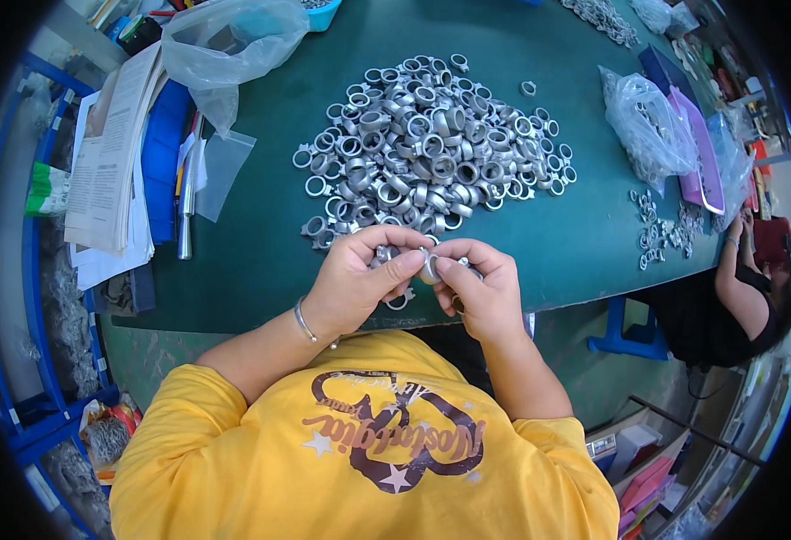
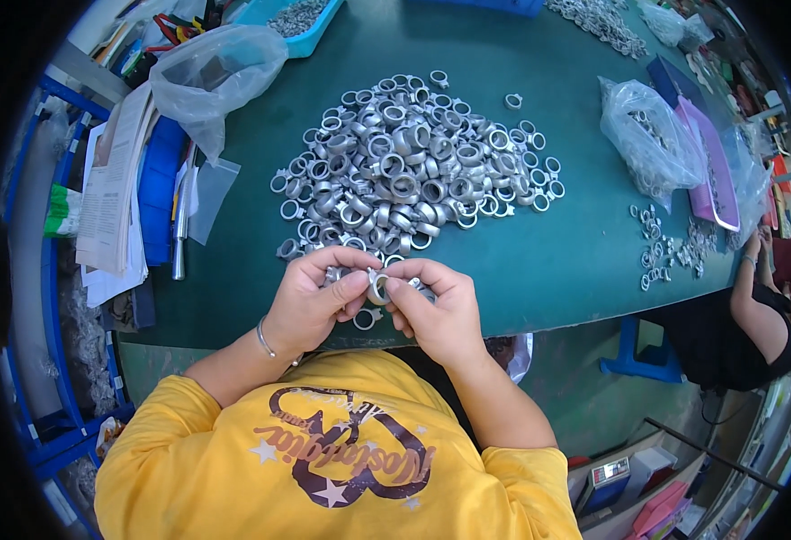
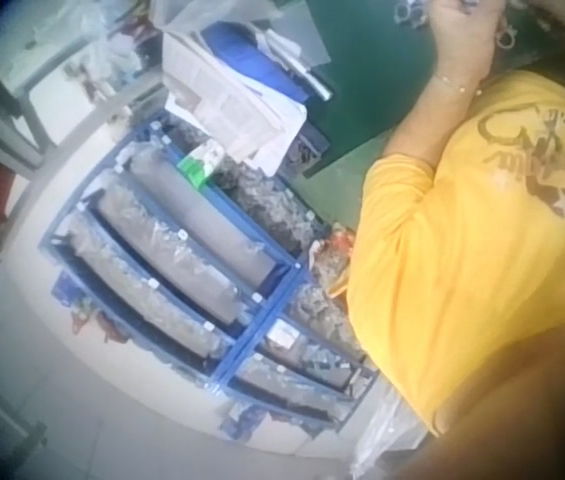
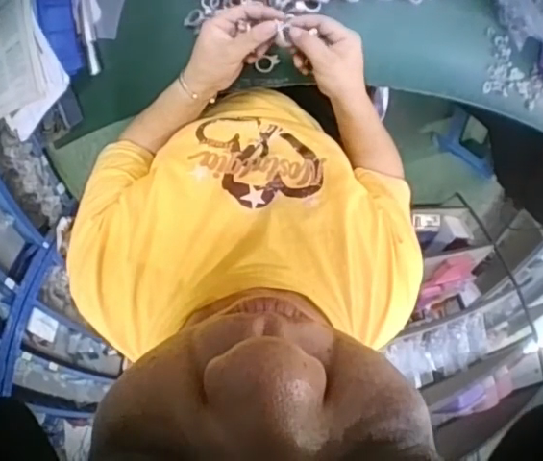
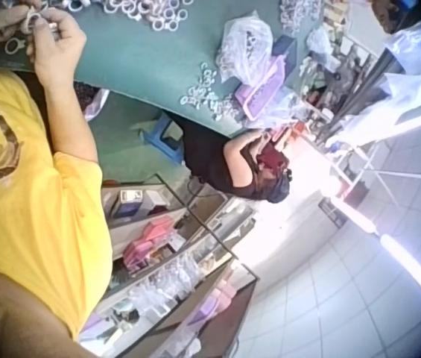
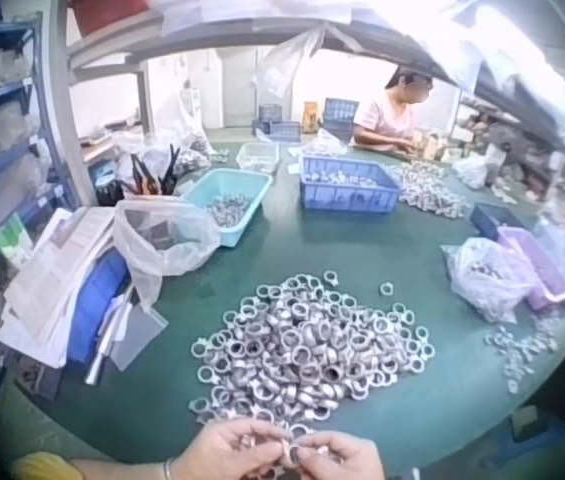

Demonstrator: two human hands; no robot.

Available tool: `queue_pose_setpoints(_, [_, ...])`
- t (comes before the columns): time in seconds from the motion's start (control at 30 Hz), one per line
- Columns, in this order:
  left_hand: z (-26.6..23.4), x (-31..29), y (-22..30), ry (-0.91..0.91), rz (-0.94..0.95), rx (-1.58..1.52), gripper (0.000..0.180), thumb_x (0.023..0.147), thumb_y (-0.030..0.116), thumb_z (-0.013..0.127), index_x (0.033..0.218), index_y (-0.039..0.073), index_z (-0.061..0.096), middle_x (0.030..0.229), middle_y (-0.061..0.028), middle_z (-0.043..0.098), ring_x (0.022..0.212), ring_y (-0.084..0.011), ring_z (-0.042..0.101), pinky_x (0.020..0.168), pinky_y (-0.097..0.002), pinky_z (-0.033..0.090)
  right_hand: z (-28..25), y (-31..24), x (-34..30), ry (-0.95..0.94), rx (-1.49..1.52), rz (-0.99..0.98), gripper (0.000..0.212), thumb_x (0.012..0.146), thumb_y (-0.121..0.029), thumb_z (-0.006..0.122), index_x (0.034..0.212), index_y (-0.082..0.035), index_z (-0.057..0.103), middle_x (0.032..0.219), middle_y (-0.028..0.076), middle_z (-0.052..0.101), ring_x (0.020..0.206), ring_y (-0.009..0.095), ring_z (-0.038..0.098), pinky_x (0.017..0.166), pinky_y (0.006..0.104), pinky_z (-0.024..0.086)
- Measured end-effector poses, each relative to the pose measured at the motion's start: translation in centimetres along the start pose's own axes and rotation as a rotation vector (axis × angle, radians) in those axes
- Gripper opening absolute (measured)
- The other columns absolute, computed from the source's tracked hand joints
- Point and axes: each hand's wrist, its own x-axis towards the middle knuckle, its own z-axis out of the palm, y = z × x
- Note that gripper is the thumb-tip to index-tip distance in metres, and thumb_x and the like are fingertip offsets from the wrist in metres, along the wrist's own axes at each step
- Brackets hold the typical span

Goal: The person sorts through a pile of silver-colored metal rings on a green work table, picking up individual rings by hand and moving them into different piles or nearby plastic bins.

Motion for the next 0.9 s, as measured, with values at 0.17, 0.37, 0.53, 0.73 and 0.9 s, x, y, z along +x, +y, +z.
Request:
queue_pose_setpoints(0.17, [-0.2, -0.1, -0.2, -0.029, -0.001, -0.003, 0.016, 0.091, 0.013, 0.061, 0.102, 0.001, 0.063, 0.078, -0.0034, 0.062, 0.059, -0.0065, 0.051, 0.050, -0.0187, 0.038, -0.7, 0.7, 0.2, -0.102, 0.213, 0.080, 0.013, 0.089, -0.008, 0.059, 0.097, 0.001, 0.062, 0.070, 0.004, 0.061, 0.051, 0.007, 0.053, 0.041, 0.0204, 0.040])
queue_pose_setpoints(0.37, [-0.1, -0.2, -0.1, -0.024, 0.008, 0.062, 0.012, 0.088, 0.008, 0.064, 0.097, 0.000, 0.065, 0.080, -0.0040, 0.062, 0.060, -0.0066, 0.051, 0.051, -0.0184, 0.038, -0.9, 0.8, 0.0, -0.187, 0.445, 0.168, 0.013, 0.089, -0.007, 0.058, 0.100, 0.001, 0.062, 0.072, 0.005, 0.062, 0.051, 0.008, 0.054, 0.042, 0.0212, 0.042])
queue_pose_setpoints(0.53, [-0.1, -0.2, 0.1, -0.052, 0.188, 0.250, 0.010, 0.083, 0.004, 0.068, 0.092, 0.000, 0.068, 0.086, -0.0052, 0.063, 0.069, -0.0091, 0.058, 0.058, -0.0189, 0.045, -0.1, 1.2, -0.6, -0.088, 0.106, -0.057, 0.015, 0.090, -0.005, 0.059, 0.103, 0.000, 0.063, 0.073, 0.004, 0.062, 0.055, 0.007, 0.054, 0.046, 0.0201, 0.042])
queue_pose_setpoints(0.73, [-0.2, -0.3, 0.1, -0.075, 0.271, 0.345, 0.012, 0.082, 0.004, 0.070, 0.093, 0.001, 0.070, 0.091, -0.0066, 0.064, 0.079, -0.0109, 0.060, 0.067, -0.0206, 0.047, 0.0, 1.5, -0.6, 0.009, -0.251, -0.539, 0.012, 0.085, 0.003, 0.059, 0.095, 0.001, 0.067, 0.085, 0.006, 0.064, 0.064, 0.008, 0.057, 0.055, 0.0183, 0.043])
queue_pose_setpoints(0.9, [0.1, -0.5, 0.3, 0.026, 0.562, 0.547, 0.016, 0.079, 0.004, 0.071, 0.094, 0.004, 0.069, 0.090, -0.0074, 0.063, 0.077, -0.0146, 0.060, 0.066, -0.0240, 0.047, -0.2, 1.6, -0.8, -0.089, -0.069, -0.383, 0.029, 0.081, 0.007, 0.057, 0.109, 0.001, 0.060, 0.088, 0.009, 0.064, 0.070, 0.015, 0.062, 0.052, 0.0223, 0.047])
